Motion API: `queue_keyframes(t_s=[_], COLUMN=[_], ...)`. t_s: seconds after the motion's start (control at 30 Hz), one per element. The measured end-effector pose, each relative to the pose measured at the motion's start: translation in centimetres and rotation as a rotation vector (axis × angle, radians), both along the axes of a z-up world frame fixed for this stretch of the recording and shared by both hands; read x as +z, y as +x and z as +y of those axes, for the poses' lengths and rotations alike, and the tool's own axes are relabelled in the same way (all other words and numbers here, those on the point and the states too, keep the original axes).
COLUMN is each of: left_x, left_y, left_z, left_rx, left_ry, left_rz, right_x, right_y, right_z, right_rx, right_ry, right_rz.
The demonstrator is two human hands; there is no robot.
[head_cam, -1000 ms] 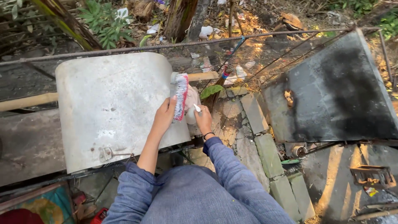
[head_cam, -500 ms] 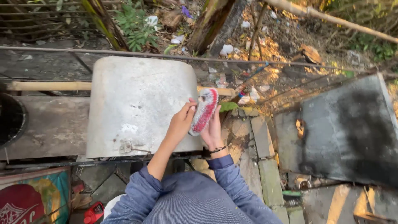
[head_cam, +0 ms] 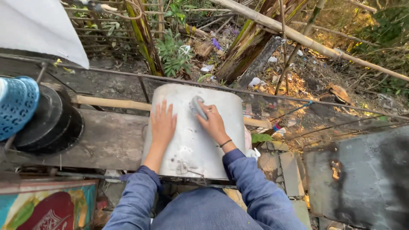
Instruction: Cleaning the exterior of a large metal container using soap and a brush.
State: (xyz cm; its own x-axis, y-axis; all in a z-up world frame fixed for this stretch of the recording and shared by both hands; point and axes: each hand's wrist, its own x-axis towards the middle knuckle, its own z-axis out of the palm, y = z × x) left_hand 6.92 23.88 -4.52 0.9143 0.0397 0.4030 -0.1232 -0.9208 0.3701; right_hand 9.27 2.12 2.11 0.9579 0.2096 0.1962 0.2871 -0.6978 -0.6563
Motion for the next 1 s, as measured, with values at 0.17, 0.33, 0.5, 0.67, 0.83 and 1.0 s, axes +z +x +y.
queue_keyframes(t_s=[0.17, 0.33, 0.5, 0.67, 0.83, 1.0], left_x=[-3.0, -3.1, -4.0, -4.0, -3.7, -3.4], left_y=[0.3, -0.2, 0.7, 0.8, 0.3, 0.5], left_z=[-1.0, -1.5, -1.2, -1.3, -1.4, -1.2], left_rx=[-0.023, -0.047, -0.042, -0.039, -0.049, -0.052], left_ry=[-0.089, -0.159, -0.190, -0.198, -0.185, -0.200], left_rz=[0.057, 0.138, 0.170, 0.169, 0.151, 0.181], right_x=[-0.6, -1.7, -4.1, -4.5, -4.6, -4.3], right_y=[3.1, 5.7, 8.8, 6.8, 9.0, 10.2], right_z=[4.4, 6.6, 5.8, 5.6, 7.7, 7.0], right_rx=[0.075, 0.152, 0.014, -0.056, 0.037, -0.083], right_ry=[-0.353, -0.423, -0.471, -0.494, -0.468, -0.482], right_rz=[-0.120, -0.165, -0.198, -0.143, -0.217, -0.115])
